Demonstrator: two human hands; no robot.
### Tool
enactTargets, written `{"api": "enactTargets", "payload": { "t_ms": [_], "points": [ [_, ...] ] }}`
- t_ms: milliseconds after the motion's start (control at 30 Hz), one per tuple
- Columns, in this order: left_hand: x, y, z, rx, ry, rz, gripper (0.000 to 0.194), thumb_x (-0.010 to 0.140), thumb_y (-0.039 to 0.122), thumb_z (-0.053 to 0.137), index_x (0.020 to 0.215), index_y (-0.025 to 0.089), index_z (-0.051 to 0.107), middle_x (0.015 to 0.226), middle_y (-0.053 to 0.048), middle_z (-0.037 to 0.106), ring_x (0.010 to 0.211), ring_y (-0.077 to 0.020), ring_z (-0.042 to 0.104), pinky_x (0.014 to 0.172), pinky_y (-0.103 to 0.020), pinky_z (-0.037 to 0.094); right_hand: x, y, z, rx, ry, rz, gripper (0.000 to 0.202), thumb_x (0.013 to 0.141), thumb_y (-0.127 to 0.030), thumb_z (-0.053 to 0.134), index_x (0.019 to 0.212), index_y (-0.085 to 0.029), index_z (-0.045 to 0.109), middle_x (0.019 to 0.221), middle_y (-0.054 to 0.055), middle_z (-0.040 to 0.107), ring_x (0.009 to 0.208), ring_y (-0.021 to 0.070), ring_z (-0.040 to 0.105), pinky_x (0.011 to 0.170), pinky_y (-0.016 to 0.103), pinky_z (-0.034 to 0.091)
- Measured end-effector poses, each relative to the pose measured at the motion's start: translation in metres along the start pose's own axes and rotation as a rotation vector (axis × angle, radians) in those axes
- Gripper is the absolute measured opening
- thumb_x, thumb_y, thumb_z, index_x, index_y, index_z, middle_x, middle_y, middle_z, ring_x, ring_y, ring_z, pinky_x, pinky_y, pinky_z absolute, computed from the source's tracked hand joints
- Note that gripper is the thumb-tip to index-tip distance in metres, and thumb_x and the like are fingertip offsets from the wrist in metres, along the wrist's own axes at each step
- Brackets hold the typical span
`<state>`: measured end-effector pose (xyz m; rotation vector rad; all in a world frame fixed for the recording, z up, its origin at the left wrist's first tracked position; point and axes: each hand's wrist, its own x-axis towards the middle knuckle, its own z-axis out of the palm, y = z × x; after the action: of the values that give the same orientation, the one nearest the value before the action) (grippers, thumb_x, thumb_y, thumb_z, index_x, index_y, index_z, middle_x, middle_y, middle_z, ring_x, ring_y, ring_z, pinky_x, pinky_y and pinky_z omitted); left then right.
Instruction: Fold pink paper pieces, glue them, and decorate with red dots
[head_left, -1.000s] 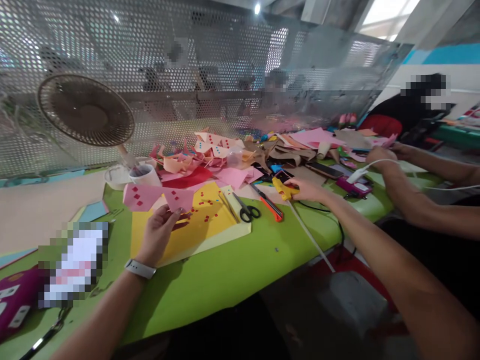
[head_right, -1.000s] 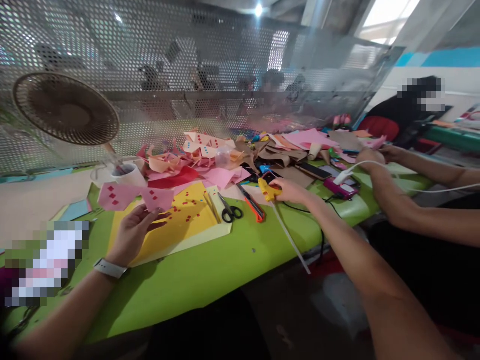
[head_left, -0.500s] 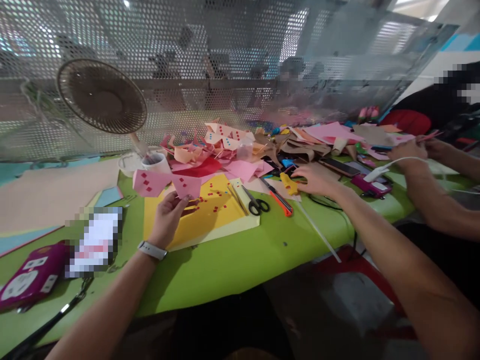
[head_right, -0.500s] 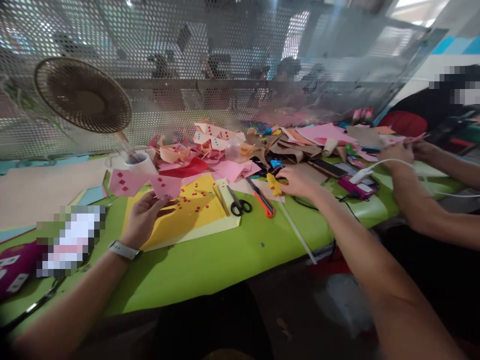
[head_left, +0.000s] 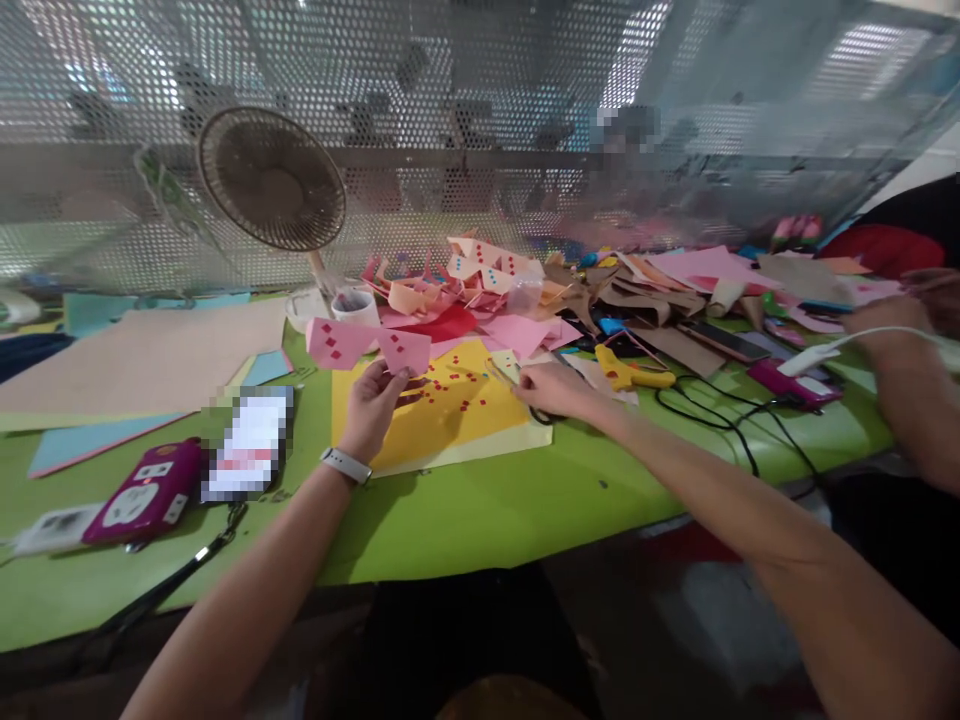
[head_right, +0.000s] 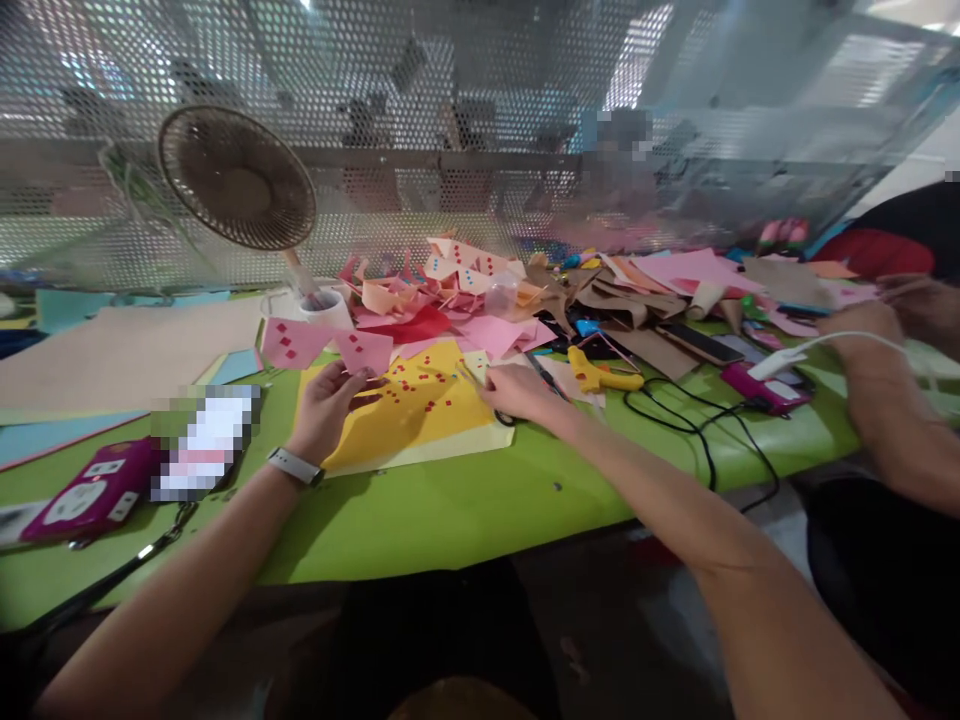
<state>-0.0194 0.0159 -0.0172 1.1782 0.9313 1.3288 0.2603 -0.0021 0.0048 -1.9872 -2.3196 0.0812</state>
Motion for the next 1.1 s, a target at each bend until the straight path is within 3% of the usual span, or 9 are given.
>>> {"api": "enactTargets", "payload": {
  "t_ms": [100,233,367,500,633,767,867,1000,1100],
  "points": [
    [0.001,0.002,0.0,-0.001,-0.001,0.018,0.037,0.071,0.039,0.076,0.096,0.016,0.062,0.091,-0.006,0.07,0.08,-0.0198,0.072,0.066,-0.028,0.059,0.0,0.007,-0.012,0.205,0.069,0.076,0.014,0.087,-0.029,0.056,0.088,-0.018,0.065,0.071,0.004,0.071,0.055,0.0148,0.062,0.052,0.025,0.039],
    [0.0,0.004,-0.001,0.008,-0.006,0.027,0.036,0.072,0.04,0.075,0.097,0.016,0.062,0.092,-0.008,0.071,0.083,-0.0215,0.072,0.069,-0.03,0.059,0.006,0.01,-0.03,0.746,0.214,0.166,0.028,0.086,-0.02,0.057,0.113,-0.019,0.063,0.063,-0.001,0.068,0.041,0.0095,0.056,0.044,0.021,0.043],
    [0.0,0.004,-0.003,-0.011,0.005,0.042,0.035,0.073,0.04,0.074,0.096,0.016,0.062,0.094,-0.008,0.07,0.086,-0.0217,0.072,0.069,-0.029,0.059,0.016,0.01,-0.042,1.288,0.239,0.307,0.009,0.079,-0.018,0.066,0.086,-0.013,0.068,0.06,0.002,0.068,0.049,0.0104,0.063,0.046,0.018,0.049],
    [0.001,0.002,-0.004,-0.018,0.014,0.042,0.034,0.073,0.04,0.074,0.095,0.016,0.061,0.094,-0.008,0.07,0.087,-0.0218,0.072,0.07,-0.029,0.059,0.02,0.006,-0.042,1.474,0.292,0.181,0.021,0.065,-0.021,0.079,0.081,-0.013,0.07,0.065,0.004,0.071,0.056,0.0116,0.067,0.053,0.019,0.054],
    [0.002,0.002,-0.004,-0.02,0.005,0.032,0.035,0.073,0.039,0.074,0.096,0.016,0.061,0.095,-0.008,0.071,0.086,-0.0212,0.072,0.07,-0.029,0.059,0.025,0.001,-0.041,1.4,0.442,0.125,0.029,0.065,-0.038,0.08,0.078,-0.015,0.067,0.066,0.003,0.069,0.053,0.0106,0.064,0.043,0.016,0.045],
    [0.001,0.002,-0.003,-0.002,-0.002,0.014,0.035,0.073,0.04,0.074,0.097,0.017,0.062,0.092,-0.007,0.071,0.082,-0.0209,0.072,0.069,-0.03,0.059,0.035,-0.001,-0.031,1.254,0.538,0.118,0.033,0.073,-0.05,0.07,0.072,-0.02,0.057,0.054,-0.004,0.056,0.041,0.0084,0.053,0.038,0.018,0.039],
    [0.001,0.002,-0.003,0.016,-0.002,0.005,0.037,0.072,0.04,0.074,0.099,0.018,0.061,0.091,-0.007,0.071,0.082,-0.0219,0.072,0.071,-0.033,0.059,0.037,-0.001,-0.017,1.083,0.483,0.109,0.03,0.079,-0.051,0.061,0.079,-0.021,0.056,0.052,-0.005,0.054,0.039,0.0098,0.05,0.041,0.021,0.041],
    [0.001,0.002,-0.002,0.019,-0.01,0.008,0.038,0.072,0.042,0.074,0.099,0.017,0.061,0.093,-0.008,0.071,0.084,-0.0227,0.072,0.073,-0.035,0.059,0.032,0.004,-0.008,0.578,0.455,0.076,0.025,0.08,-0.042,0.06,0.071,-0.018,0.06,0.058,0.002,0.063,0.056,0.017,0.062,0.056,0.026,0.047],
    [0.0,0.001,-0.002,0.019,-0.019,0.003,0.039,0.072,0.042,0.075,0.099,0.017,0.061,0.093,-0.008,0.071,0.083,-0.0218,0.072,0.072,-0.033,0.059,0.03,0.011,-0.009,0.425,0.284,0.054,0.026,0.078,-0.035,0.062,0.06,-0.017,0.061,0.059,0.007,0.067,0.065,0.0211,0.067,0.062,0.028,0.049]
  ]
}}
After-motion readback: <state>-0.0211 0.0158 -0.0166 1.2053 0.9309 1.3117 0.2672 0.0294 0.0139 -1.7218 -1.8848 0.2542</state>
